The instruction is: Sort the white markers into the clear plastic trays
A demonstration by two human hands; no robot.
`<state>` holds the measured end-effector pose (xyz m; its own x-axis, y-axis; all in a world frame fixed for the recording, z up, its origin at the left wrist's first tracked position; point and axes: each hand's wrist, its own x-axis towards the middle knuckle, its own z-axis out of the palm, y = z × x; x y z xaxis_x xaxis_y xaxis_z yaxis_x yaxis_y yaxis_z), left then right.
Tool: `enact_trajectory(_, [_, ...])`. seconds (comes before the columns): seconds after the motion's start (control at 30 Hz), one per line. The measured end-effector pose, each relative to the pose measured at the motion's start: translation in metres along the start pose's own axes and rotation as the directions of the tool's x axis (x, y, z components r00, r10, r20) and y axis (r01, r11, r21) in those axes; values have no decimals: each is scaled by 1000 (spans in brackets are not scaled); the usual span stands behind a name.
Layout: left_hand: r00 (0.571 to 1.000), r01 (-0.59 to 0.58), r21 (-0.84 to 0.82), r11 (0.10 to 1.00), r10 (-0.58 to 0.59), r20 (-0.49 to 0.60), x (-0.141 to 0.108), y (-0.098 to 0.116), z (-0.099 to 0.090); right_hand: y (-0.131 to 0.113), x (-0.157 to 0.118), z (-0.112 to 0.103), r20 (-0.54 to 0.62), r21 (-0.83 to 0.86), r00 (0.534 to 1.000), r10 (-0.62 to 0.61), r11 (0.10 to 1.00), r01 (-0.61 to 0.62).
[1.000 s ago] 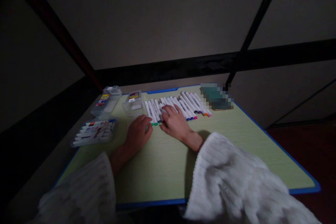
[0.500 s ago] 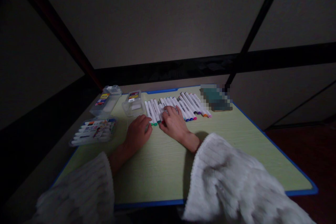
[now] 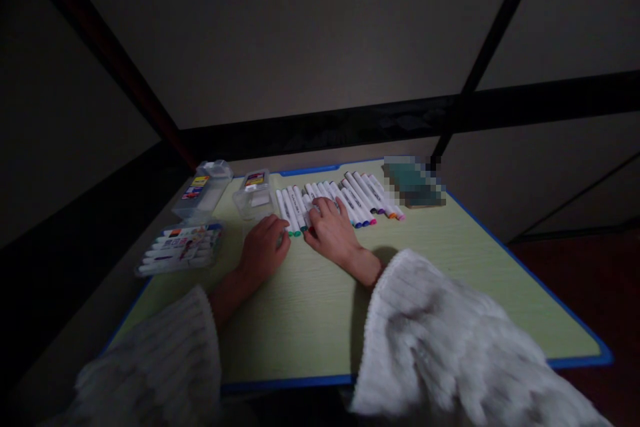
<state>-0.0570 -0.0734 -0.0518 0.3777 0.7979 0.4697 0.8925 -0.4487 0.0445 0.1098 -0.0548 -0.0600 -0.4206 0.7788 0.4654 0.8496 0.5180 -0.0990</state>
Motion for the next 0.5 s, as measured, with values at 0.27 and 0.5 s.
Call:
enact_trajectory(0.27, [1000, -5, -24, 1000, 5, -6, 0, 0, 1, 1, -1, 3, -10, 33, 1000, 11, 999, -11])
enact_trajectory(0.5, [1000, 2, -27, 1000, -2, 2, 0, -1, 2, 0, 0, 2, 22, 18, 999, 30, 999, -31])
